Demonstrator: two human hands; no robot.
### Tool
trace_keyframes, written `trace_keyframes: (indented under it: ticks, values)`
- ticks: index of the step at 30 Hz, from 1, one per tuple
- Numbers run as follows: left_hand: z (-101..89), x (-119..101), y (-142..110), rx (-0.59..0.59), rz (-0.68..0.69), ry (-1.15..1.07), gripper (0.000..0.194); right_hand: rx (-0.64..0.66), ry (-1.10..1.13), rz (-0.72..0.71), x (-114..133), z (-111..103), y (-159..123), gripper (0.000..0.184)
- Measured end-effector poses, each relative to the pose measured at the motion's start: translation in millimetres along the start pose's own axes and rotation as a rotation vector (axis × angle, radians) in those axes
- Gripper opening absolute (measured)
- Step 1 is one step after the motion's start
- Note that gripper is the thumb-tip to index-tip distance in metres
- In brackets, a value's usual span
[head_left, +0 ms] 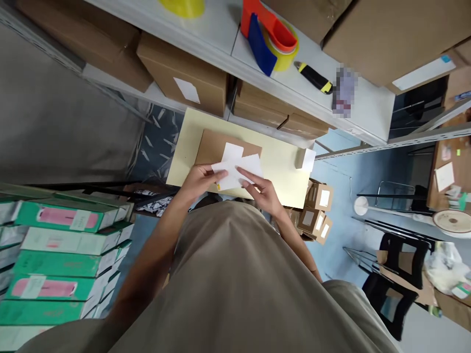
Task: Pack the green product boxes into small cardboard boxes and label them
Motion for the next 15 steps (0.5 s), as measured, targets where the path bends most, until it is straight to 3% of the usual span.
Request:
trace_keyframes:
  ticks: [3,7,10,15]
  values:
    - [-40.2,-9.3,0.5,-0.174,0.065,-0.042,0.071,0.021,-0.036,-0.017,9.9,20.4,3.5,0.061]
    - [-68.3,-18.1,1.4,-0.229,0.111,-0.068,0.063,0.143,-0.018,-0.015,12.2,56.8,4.0,0.055]
    - [-74.9,-22.7,0.4,-0.224,0.116,-0.155,0.066,0.202,-0.026,0.001,14.8,79.1,2.8,0.055]
    - [-62.0,-38.2,-20.4,-0.106,0.122,-0.257,0.071,0.097,-0.016,-0.008,36.2,91.4,6.0,0.063]
Point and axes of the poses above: each hand's wrist, its own y-axis towards the middle knuckle, its own z-axis out of the palm, x = y × z, the point moved 10 cm from there along y, towards the middle knuckle, and after that the axes turned 8 degrees about y, right-handed, at the moved point
